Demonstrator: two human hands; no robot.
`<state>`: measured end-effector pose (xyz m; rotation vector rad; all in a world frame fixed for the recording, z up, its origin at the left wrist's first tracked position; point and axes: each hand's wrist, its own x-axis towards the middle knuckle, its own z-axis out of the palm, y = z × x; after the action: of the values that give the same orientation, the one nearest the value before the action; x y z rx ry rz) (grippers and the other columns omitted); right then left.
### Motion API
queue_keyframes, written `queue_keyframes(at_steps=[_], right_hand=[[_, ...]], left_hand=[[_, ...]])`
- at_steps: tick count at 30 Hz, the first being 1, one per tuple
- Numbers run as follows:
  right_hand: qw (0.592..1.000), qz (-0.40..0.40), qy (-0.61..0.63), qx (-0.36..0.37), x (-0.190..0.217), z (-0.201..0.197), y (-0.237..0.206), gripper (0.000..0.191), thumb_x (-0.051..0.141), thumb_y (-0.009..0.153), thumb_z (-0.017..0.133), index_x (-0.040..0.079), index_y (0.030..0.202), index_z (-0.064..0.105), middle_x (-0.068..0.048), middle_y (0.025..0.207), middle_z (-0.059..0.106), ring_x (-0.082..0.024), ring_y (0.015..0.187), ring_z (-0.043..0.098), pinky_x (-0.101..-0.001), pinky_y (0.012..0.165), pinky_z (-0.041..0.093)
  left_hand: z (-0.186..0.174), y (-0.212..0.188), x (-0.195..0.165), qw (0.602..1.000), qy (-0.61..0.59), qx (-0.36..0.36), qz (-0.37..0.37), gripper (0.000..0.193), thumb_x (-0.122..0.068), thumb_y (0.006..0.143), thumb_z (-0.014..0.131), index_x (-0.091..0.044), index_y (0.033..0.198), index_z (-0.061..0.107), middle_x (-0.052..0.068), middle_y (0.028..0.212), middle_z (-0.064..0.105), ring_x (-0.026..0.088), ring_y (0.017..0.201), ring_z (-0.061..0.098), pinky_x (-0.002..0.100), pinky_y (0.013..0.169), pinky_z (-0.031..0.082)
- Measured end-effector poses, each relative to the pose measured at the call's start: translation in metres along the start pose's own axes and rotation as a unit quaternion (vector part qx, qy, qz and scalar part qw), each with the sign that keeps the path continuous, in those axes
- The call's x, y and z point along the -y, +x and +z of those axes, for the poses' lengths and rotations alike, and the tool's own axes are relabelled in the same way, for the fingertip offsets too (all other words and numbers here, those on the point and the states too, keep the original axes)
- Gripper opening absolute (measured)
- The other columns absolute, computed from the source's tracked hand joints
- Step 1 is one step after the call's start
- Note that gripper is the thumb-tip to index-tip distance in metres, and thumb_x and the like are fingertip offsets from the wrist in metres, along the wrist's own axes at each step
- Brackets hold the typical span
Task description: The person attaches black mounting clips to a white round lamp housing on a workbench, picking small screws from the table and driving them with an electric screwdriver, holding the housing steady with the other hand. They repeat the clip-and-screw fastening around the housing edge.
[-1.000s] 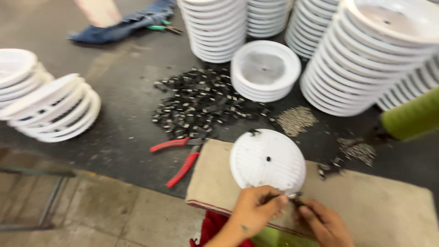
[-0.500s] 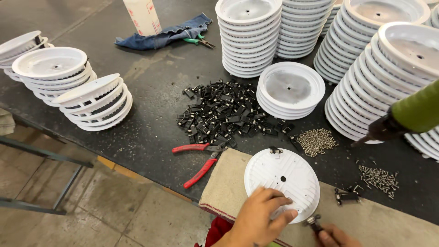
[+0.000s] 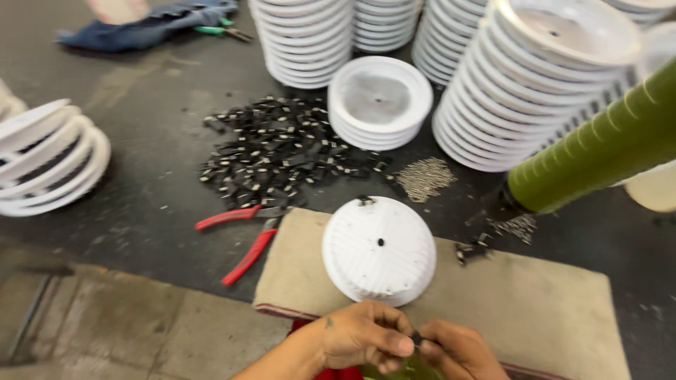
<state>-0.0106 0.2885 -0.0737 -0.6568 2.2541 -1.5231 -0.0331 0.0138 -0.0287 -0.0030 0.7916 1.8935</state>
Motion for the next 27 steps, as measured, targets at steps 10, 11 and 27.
queue_keyframes(at_steps=[10,11,27], right_hand=[[0.957,0.118,-0.182,-0.190,0.063,0.025,0.036,0.028,0.030,0.081,0.079,0.006,0.086,0.067,-0.011,0.063,0.063,-0.028,0.053,0.062,-0.0409,0.052,0.049],[0.949,0.125,-0.202,-0.207,0.066,0.029,0.040,0.028,0.031,0.080,0.079,0.007,0.088,0.068,-0.010,0.062,0.064,-0.029,0.052,0.063,-0.0421,0.051,0.049],[0.912,0.042,-0.390,-0.119,0.066,0.045,0.070,0.033,0.037,0.089,0.067,0.004,0.088,0.065,-0.011,0.074,0.070,-0.034,0.069,0.068,-0.0477,0.059,0.053]], left_hand=[[0.024,0.009,-0.068,0.746,0.583,-0.289,0.141,0.026,-0.033,0.076,0.085,-0.008,0.079,0.078,0.008,0.067,0.073,0.019,0.059,0.071,0.034,0.058,0.055],[0.026,0.010,-0.071,0.715,0.620,-0.293,0.136,0.026,-0.033,0.077,0.084,-0.008,0.078,0.077,0.010,0.067,0.073,0.023,0.062,0.070,0.037,0.061,0.055],[0.031,0.034,-0.100,0.508,0.832,-0.223,0.008,0.017,-0.016,0.073,0.077,-0.006,0.086,0.077,0.019,0.093,0.074,0.036,0.086,0.074,0.044,0.074,0.060]])
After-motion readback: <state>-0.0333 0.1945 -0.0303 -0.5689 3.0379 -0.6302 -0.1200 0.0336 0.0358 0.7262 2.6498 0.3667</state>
